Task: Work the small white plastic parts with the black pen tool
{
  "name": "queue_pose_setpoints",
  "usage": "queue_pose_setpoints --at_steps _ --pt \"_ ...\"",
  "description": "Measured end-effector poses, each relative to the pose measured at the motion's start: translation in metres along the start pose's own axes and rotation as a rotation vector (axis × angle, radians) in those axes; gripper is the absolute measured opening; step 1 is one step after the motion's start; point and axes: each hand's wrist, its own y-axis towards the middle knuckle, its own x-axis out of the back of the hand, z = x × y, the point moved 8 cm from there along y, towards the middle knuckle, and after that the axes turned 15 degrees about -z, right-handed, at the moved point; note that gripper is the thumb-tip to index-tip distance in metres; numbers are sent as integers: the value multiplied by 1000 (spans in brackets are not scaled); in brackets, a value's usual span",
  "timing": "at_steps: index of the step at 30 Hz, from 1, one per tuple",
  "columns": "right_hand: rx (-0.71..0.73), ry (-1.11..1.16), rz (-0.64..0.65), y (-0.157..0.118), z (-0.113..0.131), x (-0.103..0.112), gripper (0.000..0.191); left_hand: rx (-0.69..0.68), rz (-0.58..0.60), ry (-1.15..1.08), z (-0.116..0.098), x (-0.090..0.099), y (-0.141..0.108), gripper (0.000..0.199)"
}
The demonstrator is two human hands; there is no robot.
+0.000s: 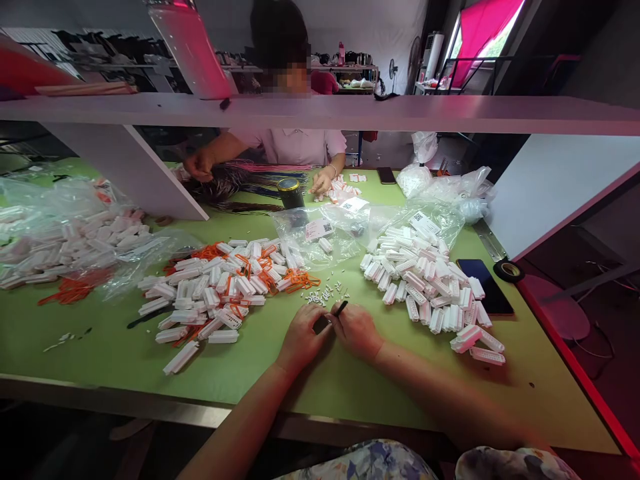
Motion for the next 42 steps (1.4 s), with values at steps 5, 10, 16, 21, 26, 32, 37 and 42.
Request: queue_pose_setpoints --at_steps 5,10,16,21,26,32,37,42 --pt "-37 100 10 0 0 2 32 -7 -4 4 0 0 0 7" --pt "-107 214 -181 15 -13 37 30 -13 1 17 -3 2 2 9" --pt "161 74 103 13 -9 24 15 -14 -9 -3 -3 2 2 8" --pt "153 22 23 23 -24 38 10 -5 -90 -105 4 9 3 29" --pt "107 -301 -349 49 -69 111 21 21 -328 194 36 45 17 25" --pt "89 -392 -501 54 -90 141 31 99 -332 601 76 72 47 31" --pt "153 -214 -334 37 -50 87 25 74 -257 621 85 64 60 15" --pt "207 -115 -177 15 -23 45 21 55 -255 624 79 81 59 14"
